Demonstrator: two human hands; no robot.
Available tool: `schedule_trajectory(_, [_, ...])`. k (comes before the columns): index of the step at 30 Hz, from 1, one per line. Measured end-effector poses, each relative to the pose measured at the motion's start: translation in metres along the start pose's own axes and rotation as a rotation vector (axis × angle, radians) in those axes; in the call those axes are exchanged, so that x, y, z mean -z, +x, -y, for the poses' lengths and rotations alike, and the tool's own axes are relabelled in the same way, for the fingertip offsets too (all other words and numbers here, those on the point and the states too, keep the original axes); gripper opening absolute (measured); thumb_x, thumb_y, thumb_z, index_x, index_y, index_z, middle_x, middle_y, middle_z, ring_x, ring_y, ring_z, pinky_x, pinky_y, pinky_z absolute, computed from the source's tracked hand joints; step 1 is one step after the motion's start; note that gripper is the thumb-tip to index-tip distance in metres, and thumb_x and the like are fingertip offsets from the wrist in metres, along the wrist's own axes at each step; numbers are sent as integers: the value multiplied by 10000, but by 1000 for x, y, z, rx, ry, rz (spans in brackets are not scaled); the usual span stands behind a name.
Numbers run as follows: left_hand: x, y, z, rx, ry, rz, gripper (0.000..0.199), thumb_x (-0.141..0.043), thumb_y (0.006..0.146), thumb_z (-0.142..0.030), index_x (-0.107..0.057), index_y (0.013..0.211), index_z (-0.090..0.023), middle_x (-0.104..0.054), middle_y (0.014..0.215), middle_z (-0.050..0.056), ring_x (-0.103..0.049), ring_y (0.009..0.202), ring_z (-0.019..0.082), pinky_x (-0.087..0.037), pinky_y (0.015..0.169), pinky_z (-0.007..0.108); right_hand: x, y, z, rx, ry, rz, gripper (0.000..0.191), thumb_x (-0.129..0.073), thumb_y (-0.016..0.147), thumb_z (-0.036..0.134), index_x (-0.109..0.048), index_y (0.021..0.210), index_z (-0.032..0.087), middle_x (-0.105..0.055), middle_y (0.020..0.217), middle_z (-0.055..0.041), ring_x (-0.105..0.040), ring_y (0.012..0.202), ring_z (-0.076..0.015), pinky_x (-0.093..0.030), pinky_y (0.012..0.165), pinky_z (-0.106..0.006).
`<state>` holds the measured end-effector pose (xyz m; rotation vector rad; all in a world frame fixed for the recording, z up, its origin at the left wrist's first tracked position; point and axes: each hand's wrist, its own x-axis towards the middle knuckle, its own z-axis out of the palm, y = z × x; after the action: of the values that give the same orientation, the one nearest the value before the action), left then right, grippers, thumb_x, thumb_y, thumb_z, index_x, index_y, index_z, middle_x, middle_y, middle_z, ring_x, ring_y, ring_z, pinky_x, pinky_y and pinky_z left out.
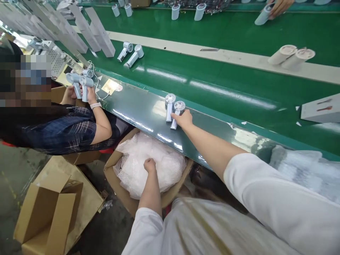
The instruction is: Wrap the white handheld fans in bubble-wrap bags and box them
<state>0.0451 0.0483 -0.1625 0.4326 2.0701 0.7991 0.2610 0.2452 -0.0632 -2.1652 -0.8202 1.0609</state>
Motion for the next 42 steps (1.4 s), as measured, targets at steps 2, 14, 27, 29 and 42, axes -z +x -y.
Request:
schedule_trajectory(2, [10,-21,-4,29,-77,13,37,-635,709,-156,-605,724,-140,-619,686,56,-651,717,194,-518,715,353,3,-3,7,-67,106,26,556,-783,630,331,-502,1071,142,-605,1145,-154,-580,1099,-276,-458,968,-406])
schedule_trajectory(14, [48,-180,-78,-531,29,455,205,-661,753,-306,-733,879,-162,-699,848,65,-632,810,180,-503,759,307,184,-176,-78,-295,451,1381,608,-850,577,257,-488,1060,183,-686,851,-18,-669,649,-157,-547,564,-263])
schedule_trajectory(27, [16,-260,-99,-884,123,548,151,-608,840,-274,-711,871,-169,-686,829,51,-635,788,158,-517,755,293,245,-200,-144,-332,687,1230,466,-775,676,222,-598,1105,183,-684,885,-29,-654,699,-142,-566,568,-244])
schedule_trajectory(29, [13,-275,-97,-1188,205,518,161,-561,880,-244,-699,924,-172,-676,868,69,-634,832,163,-524,778,301,254,-207,-149,-337,697,1128,423,-763,692,239,-596,1075,175,-684,861,-36,-652,689,-153,-563,532,-252])
schedule_trajectory(42, [-2,-318,-75,-1846,426,638,212,-483,893,-118,-603,1057,-179,-627,930,95,-615,852,185,-521,756,308,286,-232,-145,-528,1005,871,43,-549,858,155,-526,895,153,-654,688,-54,-628,551,-151,-552,481,-248])
